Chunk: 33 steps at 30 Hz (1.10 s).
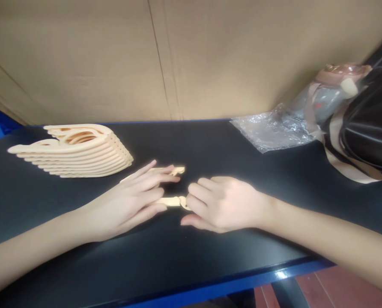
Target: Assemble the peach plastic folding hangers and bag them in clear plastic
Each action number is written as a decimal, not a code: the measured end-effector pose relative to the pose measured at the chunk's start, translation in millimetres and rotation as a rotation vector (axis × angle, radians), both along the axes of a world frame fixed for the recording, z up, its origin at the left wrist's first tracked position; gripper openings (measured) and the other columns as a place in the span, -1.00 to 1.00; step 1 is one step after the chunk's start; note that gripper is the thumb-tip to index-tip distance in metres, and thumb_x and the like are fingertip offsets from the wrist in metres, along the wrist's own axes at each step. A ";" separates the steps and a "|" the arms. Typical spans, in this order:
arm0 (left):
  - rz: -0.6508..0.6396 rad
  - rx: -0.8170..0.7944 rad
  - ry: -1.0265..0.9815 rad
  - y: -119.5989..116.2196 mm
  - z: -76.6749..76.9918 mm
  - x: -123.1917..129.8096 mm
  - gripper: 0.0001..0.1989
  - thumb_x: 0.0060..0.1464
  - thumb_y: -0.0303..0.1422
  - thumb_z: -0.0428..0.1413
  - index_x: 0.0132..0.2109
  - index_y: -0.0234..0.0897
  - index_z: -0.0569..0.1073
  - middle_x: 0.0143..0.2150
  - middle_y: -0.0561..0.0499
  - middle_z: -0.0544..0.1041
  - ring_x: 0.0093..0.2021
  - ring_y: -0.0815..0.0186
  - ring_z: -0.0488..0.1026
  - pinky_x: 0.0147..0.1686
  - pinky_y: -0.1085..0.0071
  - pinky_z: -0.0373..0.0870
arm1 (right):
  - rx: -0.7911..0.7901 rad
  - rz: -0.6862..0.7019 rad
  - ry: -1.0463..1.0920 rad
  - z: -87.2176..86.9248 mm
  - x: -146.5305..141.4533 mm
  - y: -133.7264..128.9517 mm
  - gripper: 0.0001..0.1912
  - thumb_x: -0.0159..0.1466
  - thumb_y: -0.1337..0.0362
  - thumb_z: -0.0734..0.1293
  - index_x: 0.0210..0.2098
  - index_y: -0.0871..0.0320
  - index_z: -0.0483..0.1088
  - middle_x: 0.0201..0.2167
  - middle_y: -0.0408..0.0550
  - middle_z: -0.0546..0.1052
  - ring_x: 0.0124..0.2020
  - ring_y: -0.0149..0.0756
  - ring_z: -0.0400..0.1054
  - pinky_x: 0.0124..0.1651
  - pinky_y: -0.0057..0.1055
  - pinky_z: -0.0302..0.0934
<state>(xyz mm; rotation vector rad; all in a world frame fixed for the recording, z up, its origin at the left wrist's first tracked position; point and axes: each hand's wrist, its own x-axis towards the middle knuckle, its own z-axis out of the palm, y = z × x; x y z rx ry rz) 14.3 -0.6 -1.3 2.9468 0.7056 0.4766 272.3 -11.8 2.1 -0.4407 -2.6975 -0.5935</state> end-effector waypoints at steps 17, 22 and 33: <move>0.308 -0.122 -0.111 1.9 -5.8 -4.8 -0.60 0.35 -0.06 -0.10 0.08 -0.26 0.36 0.29 -0.18 0.32 0.31 0.08 0.23 0.24 0.08 0.27 | -0.483 0.011 0.073 19.2 4.6 3.1 -0.76 0.43 0.25 0.19 -0.30 0.16 0.42 -0.29 -0.06 0.50 -0.21 -0.29 0.30 -0.02 -0.26 0.10; 0.306 -0.079 -0.089 1.1 -4.2 -3.6 -0.56 0.37 -0.10 -0.13 0.14 -0.31 0.38 0.29 -0.18 0.33 0.29 0.09 0.28 0.24 0.10 0.28 | -0.620 0.041 0.013 20.2 -1.6 -6.1 -0.80 0.42 0.30 0.20 -0.21 0.12 0.46 -0.02 -0.01 0.44 0.03 -0.25 0.23 0.16 -0.24 0.05; 0.215 -0.011 -0.092 6.3 -3.5 -6.7 -0.61 0.30 -0.57 -0.18 0.16 -0.36 0.38 0.19 -0.15 0.46 0.21 0.21 0.39 0.19 0.21 0.38 | -0.638 -0.026 0.069 14.0 -1.1 -4.2 -0.73 0.42 0.16 0.21 -0.09 0.18 0.46 -0.19 0.00 0.50 -0.22 -0.29 0.31 -0.13 -0.31 0.20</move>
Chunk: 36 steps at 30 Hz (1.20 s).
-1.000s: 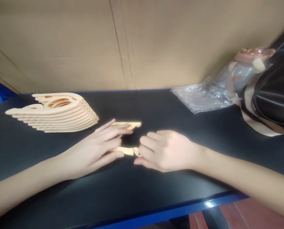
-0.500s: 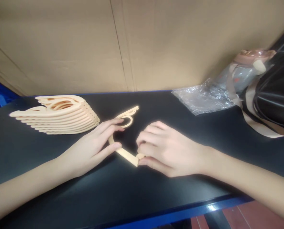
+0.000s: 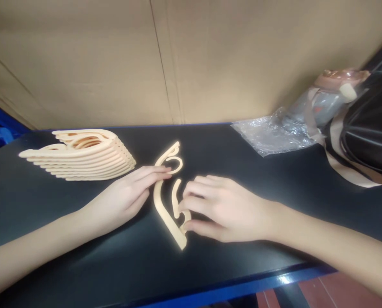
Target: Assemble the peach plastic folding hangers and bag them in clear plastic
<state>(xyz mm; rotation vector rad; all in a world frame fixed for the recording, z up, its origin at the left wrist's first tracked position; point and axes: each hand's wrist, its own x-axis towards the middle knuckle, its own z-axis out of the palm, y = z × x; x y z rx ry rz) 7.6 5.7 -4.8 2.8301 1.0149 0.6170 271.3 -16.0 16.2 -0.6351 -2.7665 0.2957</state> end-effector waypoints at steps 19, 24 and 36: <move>-0.030 -0.009 -0.030 -2.5 3.2 2.2 -0.56 0.24 -0.66 -0.18 0.15 -0.28 0.35 0.11 -0.09 0.49 0.08 0.23 0.43 0.07 0.25 0.43 | 0.092 -0.079 -0.056 1.7 9.3 15.0 -0.58 0.24 0.62 0.10 -0.02 0.18 0.36 -0.09 -0.03 0.51 0.03 -0.22 0.29 0.28 -0.10 -0.01; -0.066 0.029 -0.019 -5.2 7.7 2.6 -0.71 0.34 -0.51 -0.08 0.11 -0.23 0.38 0.00 -0.07 0.50 -0.03 0.24 0.43 -0.05 0.29 0.44 | 0.177 -0.295 0.029 -5.4 13.1 25.6 -0.86 0.33 0.46 0.20 -0.20 0.15 0.34 -0.23 -0.04 0.51 -0.22 -0.25 0.35 -0.11 -0.28 0.21; 0.033 -0.026 -0.031 -3.3 5.1 4.7 -0.49 0.24 -0.05 0.09 0.16 -0.32 0.32 0.15 -0.22 0.42 0.19 0.04 0.34 0.13 0.07 0.35 | 0.317 -0.316 0.020 -6.8 4.2 12.7 -0.72 0.41 0.15 0.22 -0.23 0.20 0.47 -0.35 -0.04 0.56 -0.25 -0.21 0.41 -0.05 -0.23 0.21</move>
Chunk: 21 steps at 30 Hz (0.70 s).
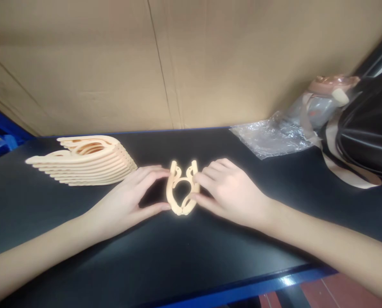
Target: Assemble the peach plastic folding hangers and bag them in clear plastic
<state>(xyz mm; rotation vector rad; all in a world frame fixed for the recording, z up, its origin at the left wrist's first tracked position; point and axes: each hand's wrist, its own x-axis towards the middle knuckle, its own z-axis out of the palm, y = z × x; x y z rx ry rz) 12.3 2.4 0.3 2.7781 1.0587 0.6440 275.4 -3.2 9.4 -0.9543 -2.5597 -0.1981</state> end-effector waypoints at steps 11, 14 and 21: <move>-0.215 0.001 -0.021 -7.7 12.1 -0.2 -0.82 0.28 -0.34 0.09 -0.03 -0.23 0.51 -0.03 -0.06 0.51 0.00 0.22 0.42 0.00 0.31 0.41 | -0.212 0.063 -0.034 0.4 1.7 -1.9 -0.30 0.25 -0.16 0.32 0.18 0.21 0.33 0.05 0.13 0.49 0.07 -0.04 0.34 0.21 0.01 0.12; -0.229 0.048 0.004 -9.7 11.5 -0.6 -0.83 0.26 -0.39 0.08 -0.03 -0.21 0.50 0.01 -0.06 0.49 0.02 0.22 0.40 0.01 0.31 0.39 | -0.403 0.188 0.004 2.6 4.3 0.4 -0.16 0.23 -0.08 0.38 0.35 0.15 0.07 0.24 0.16 0.33 0.21 -0.05 0.21 0.19 -0.07 0.17; -0.172 0.010 0.115 -6.6 5.0 -3.0 -0.13 0.09 0.10 0.16 0.33 -0.41 0.14 0.33 -0.34 0.26 0.32 -0.07 0.20 0.21 0.01 0.27 | -0.629 0.313 0.095 6.1 2.9 -3.4 -0.14 0.15 0.45 0.37 0.37 0.02 -0.01 0.27 0.00 0.28 0.22 -0.22 0.20 0.26 -0.30 0.12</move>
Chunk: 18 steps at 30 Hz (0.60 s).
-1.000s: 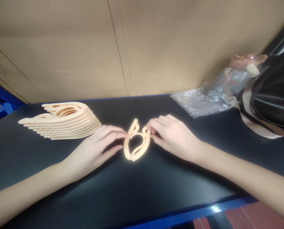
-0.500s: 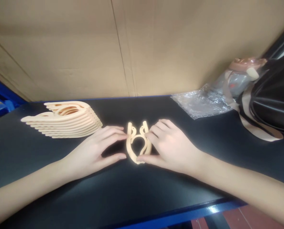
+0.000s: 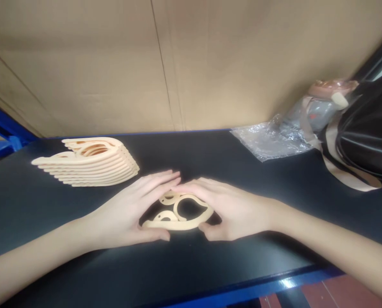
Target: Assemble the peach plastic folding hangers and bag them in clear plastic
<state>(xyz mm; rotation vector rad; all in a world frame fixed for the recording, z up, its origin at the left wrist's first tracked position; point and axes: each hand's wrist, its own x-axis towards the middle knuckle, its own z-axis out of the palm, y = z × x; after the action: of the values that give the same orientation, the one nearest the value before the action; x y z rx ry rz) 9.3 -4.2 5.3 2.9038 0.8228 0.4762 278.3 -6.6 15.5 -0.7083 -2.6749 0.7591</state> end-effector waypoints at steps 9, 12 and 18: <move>0.021 0.071 -0.040 -2.7 3.0 1.0 -0.28 0.09 -0.12 0.23 0.27 -0.39 0.21 0.06 -0.20 0.48 -0.02 0.10 0.46 -0.05 0.22 0.45 | -0.106 -0.263 0.174 -5.6 -1.1 4.5 -0.34 0.26 0.12 0.40 0.29 -0.05 0.12 0.16 -0.07 0.38 0.08 -0.26 0.32 0.11 -0.30 0.26; 0.032 0.295 -0.060 -3.7 6.1 -0.2 -0.41 0.17 -0.20 0.17 0.22 -0.45 0.26 0.10 -0.25 0.47 0.00 0.09 0.46 -0.02 0.24 0.41 | -0.229 -0.455 0.251 -5.1 -1.4 7.8 -0.59 0.29 0.08 0.37 0.08 0.03 0.34 -0.16 -0.11 0.51 -0.25 -0.33 0.37 -0.24 -0.39 0.29; 0.059 0.472 -0.028 -2.4 13.4 -3.5 -0.44 0.23 -0.23 0.12 0.25 -0.51 0.24 0.14 -0.27 0.46 0.02 0.07 0.45 -0.01 0.24 0.35 | -0.601 -0.389 0.348 -2.7 0.0 13.9 -0.78 0.28 0.16 0.38 -0.40 0.16 0.43 -0.51 -0.21 0.43 -0.48 -0.46 0.29 -0.44 -0.49 0.13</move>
<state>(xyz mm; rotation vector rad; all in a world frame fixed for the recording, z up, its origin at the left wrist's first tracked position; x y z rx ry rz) 5.8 -6.6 18.7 3.2886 0.8991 0.8152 278.3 7.3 12.9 -1.0721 -1.9108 1.4300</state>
